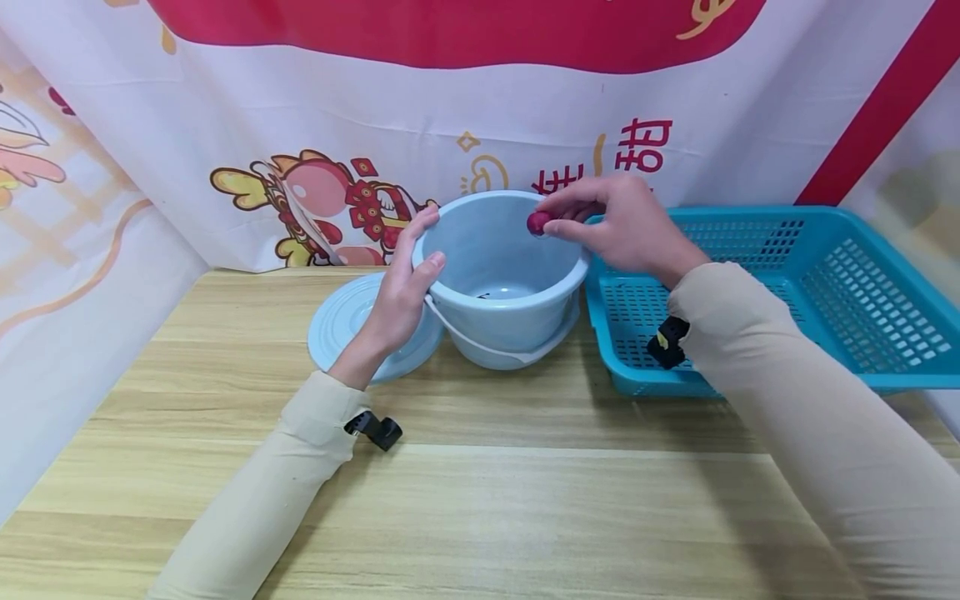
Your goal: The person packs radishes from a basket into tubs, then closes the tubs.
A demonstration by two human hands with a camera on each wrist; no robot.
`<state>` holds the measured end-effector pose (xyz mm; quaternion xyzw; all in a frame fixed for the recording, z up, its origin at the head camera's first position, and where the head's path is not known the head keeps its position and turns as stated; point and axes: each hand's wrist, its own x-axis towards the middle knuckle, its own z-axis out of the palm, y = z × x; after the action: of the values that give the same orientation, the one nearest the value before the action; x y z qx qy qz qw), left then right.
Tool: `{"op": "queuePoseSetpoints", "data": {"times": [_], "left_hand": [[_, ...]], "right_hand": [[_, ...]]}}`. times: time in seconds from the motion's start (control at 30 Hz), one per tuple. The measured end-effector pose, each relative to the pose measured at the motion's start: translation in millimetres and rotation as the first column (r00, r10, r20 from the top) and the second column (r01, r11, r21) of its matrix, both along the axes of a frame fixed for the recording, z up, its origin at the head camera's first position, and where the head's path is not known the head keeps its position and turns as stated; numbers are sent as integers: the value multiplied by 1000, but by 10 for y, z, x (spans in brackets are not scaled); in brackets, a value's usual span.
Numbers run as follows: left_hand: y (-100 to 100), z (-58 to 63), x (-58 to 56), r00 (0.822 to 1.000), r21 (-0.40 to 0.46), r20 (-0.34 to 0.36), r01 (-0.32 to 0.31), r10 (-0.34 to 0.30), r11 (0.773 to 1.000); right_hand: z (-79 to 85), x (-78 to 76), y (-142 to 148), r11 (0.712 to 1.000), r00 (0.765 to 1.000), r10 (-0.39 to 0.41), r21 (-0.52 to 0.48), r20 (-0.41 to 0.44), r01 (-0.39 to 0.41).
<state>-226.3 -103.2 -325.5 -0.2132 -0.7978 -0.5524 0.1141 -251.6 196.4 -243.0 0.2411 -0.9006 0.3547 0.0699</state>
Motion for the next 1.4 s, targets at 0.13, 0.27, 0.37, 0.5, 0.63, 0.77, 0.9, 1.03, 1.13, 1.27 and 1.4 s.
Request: {"op": "queuePoseSetpoints", "data": {"times": [0.13, 0.27, 0.37, 0.5, 0.63, 0.77, 0.9, 1.03, 1.13, 1.27, 1.4], "left_hand": [[5, 1, -5, 1000, 2, -2, 1, -1, 1000], [9, 2, -6, 1000, 4, -5, 1, -1, 1000], [11, 4, -7, 1000, 5, -8, 3, -3, 1000], [14, 4, -6, 1000, 8, -11, 6, -6, 1000], [19, 7, -6, 1000, 8, -7, 6, -6, 1000], [22, 6, -8, 1000, 5, -5, 4, -4, 1000], [23, 1, -12, 1000, 0, -4, 0, 0, 1000], [28, -4, -13, 1000, 2, 0, 4, -4, 1000], [35, -8, -12, 1000, 5, 0, 6, -6, 1000], [35, -12, -13, 1000, 8, 3, 2, -2, 1000], [22, -8, -4, 1000, 6, 14, -5, 5, 1000]], "right_hand": [[-20, 3, -19, 1000, 1000, 1, 26, 8, -1], [-39, 13, -37, 999, 1000, 0, 50, 28, -2], [-46, 13, -44, 998, 999, 4, 65, 33, -7], [-50, 14, -45, 997, 1000, 7, 76, 23, -9], [-57, 15, -44, 997, 1000, 10, 74, 18, -12], [-61, 12, -44, 998, 1000, 9, 69, 26, -11], [-58, 5, -46, 996, 999, 6, 86, 32, -9], [-57, 3, -43, 994, 999, -3, 106, 37, -1], [-59, 5, -39, 993, 999, -5, 114, 37, 0], [-58, 12, -45, 994, 1000, 4, 112, 28, -7], [-60, 13, -62, 995, 1000, 13, 103, 16, -15]]}}
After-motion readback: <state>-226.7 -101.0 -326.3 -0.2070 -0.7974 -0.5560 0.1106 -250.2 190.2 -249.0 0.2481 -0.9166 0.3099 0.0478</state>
